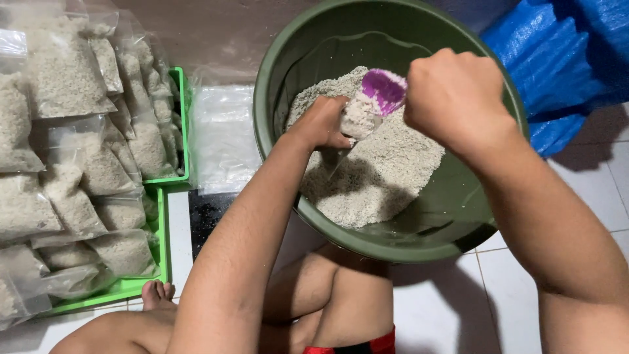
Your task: A person is manually packaging a granular food product by scooping it from a large basin into small plastic bags, weighing them on a digital scale, and stacking them.
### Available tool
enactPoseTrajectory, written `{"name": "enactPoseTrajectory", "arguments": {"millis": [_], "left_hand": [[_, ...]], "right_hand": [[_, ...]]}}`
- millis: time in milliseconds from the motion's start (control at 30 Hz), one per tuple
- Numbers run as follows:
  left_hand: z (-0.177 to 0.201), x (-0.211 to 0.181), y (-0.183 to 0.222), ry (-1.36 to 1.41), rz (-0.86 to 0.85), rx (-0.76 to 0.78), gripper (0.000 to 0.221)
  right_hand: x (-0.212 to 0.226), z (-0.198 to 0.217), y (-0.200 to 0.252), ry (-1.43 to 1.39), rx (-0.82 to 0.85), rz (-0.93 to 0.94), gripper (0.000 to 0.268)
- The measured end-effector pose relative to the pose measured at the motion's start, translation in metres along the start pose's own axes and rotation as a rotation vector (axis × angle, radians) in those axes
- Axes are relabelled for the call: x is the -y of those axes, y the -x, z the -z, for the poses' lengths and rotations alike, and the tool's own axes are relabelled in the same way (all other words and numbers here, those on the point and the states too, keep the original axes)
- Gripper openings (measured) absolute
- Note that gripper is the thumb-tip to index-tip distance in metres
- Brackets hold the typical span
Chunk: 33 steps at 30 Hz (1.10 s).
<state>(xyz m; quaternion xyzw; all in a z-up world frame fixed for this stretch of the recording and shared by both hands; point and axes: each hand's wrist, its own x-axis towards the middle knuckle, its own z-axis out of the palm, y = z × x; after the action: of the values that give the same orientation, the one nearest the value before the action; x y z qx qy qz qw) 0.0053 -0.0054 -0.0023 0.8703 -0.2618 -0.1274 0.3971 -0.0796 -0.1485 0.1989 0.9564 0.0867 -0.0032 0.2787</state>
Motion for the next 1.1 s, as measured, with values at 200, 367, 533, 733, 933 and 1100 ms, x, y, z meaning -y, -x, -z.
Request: {"name": "enactPoseTrajectory", "arguments": {"millis": [200, 367, 533, 733, 933, 1100], "left_hand": [[-0.005, 0.012, -0.001, 0.003, -0.145, -0.099, 0.057], [-0.011, 0.023, -0.003, 0.022, -0.100, -0.117, 0.065], [-0.007, 0.022, 0.001, -0.007, -0.135, -0.136, 0.077], [-0.003, 0.021, 0.004, 0.017, -0.167, -0.156, 0.072], [-0.002, 0.026, 0.005, 0.032, -0.159, -0.147, 0.078], [-0.007, 0.024, 0.005, 0.025, -0.151, -0.201, 0.083]], "right_hand": [[-0.068, -0.041, 0.015, -0.034, 0.000, -0.283, 0.027], [-0.021, -0.167, -0.012, -0.225, 0.615, -0.172, 0.034], [0.042, -0.314, -0.022, -0.189, 0.788, 0.142, 0.029], [0.097, -0.272, 0.008, -0.324, 0.858, 0.455, 0.031], [0.095, -0.246, 0.020, -0.414, 0.797, 0.563, 0.036], [0.036, -0.109, 0.006, -0.987, 0.330, -0.026, 0.044]]}}
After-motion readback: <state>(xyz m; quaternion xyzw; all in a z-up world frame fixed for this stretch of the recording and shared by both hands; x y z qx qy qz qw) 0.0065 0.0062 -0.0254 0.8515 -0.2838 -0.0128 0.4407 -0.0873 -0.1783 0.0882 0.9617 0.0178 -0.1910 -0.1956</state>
